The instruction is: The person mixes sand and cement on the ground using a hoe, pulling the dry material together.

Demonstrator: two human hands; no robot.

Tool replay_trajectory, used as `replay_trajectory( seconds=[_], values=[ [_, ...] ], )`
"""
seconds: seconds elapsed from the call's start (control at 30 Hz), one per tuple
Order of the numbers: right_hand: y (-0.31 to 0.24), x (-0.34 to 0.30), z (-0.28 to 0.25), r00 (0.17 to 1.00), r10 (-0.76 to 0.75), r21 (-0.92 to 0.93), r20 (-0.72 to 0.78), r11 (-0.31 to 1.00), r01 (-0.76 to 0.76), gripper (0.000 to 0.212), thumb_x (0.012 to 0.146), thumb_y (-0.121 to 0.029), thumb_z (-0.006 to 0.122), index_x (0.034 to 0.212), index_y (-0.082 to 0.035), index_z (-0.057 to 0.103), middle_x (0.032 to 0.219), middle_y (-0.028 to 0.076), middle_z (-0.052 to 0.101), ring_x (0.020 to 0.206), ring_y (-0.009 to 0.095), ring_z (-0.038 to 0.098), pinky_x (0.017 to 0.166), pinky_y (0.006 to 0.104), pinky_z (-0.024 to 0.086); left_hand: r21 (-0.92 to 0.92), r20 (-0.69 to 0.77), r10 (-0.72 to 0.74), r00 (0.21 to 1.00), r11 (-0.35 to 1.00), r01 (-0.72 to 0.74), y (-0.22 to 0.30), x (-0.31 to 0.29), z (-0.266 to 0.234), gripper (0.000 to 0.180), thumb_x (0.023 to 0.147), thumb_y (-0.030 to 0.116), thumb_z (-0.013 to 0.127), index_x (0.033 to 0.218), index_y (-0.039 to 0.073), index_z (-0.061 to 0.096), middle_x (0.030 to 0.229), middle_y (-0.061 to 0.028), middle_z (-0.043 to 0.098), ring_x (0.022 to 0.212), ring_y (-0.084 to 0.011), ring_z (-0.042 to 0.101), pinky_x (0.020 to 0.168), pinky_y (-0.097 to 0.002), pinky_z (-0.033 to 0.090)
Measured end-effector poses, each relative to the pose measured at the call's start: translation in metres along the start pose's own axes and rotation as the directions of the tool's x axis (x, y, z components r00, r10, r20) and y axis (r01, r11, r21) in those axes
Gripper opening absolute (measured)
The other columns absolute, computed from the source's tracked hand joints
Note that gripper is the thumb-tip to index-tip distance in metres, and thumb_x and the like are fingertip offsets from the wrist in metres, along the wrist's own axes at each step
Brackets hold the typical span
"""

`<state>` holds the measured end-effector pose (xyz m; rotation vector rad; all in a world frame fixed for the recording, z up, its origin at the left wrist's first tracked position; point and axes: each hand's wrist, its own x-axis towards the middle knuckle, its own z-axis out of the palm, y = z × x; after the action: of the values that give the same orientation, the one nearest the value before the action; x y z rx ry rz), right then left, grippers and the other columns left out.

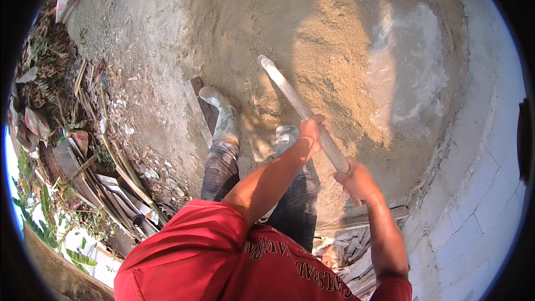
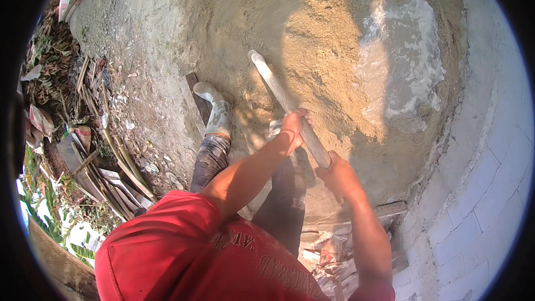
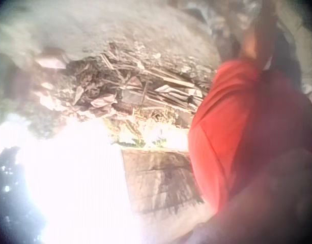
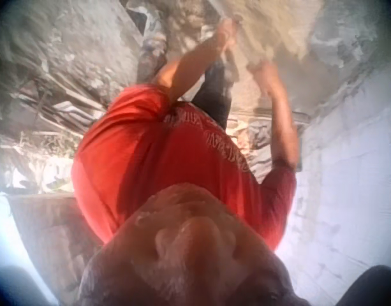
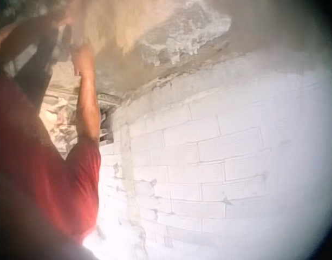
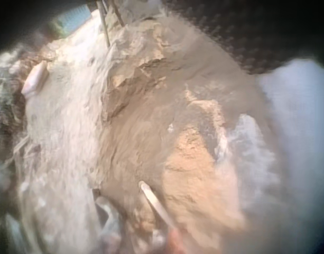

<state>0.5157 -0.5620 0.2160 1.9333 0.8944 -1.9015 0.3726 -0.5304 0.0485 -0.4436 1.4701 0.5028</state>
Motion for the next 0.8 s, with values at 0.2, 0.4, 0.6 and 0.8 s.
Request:
replay_trajectory(
  seconds=[0.2,0.4,0.6,0.8],
  values=[
    [0.046,-0.205,-0.036,0.985,0.138,-0.202,-0.101,0.967,-0.156,0.043,0.081,-0.028,0.068,0.109,0.001,0.055,0.094,0.027,0.068,0.088,0.044,0.066,0.078,0.0472,0.051,-0.112,0.41,-0.239,0.88,0.945,0.308,-0.097,-0.171,0.019,0.011,0.091,0.013,0.062,0.096,0.006,0.055,0.082,-0.0054,0.053,0.076,-0.019,0.057,0.073,-0.0357,0.052],
    [0.12,-0.305,-0.018,0.983,0.028,0.04,-0.181,0.999,-0.021,0.047,0.072,-0.02,0.071,0.114,-0.004,0.059,0.082,0.017,0.066,0.071,0.029,0.065,0.069,0.0386,0.051,0.088,0.441,-0.365,0.82,0.927,0.365,-0.159,-0.231,0.023,0.013,0.091,0.014,0.062,0.097,0.006,0.053,0.081,-0.006,0.053,0.075,-0.0229,0.057,0.075,-0.0392,0.052],
    [0.074,-0.196,0.087,0.926,-0.342,0.674,-0.16,0.647,0.356,0.047,0.091,-0.04,0.068,0.12,-0.004,0.063,0.096,0.007,0.071,0.086,0.021,0.067,0.077,0.0333,0.052,0.238,0.214,0.053,0.975,0.966,-0.104,0.033,-0.201,-0.051,0.015,0.083,0.011,0.063,0.076,0.013,0.05,0.06,-0.0003,0.048,0.05,-0.0174,0.047,0.049,-0.0317,0.048],
    [0.158,-0.168,0.169,0.789,-0.179,0.247,-0.588,0.889,0.386,0.046,0.087,-0.041,0.066,0.116,-0.006,0.064,0.096,0.021,0.07,0.093,0.04,0.066,0.083,0.0444,0.052,0.408,0.151,-0.048,0.987,0.913,-0.018,0.249,-0.24,-0.151,0.012,0.085,0.013,0.058,0.079,0.01,0.049,0.061,-0.0024,0.053,0.047,-0.0172,0.051,0.046,-0.0306,0.051]
  ],
)
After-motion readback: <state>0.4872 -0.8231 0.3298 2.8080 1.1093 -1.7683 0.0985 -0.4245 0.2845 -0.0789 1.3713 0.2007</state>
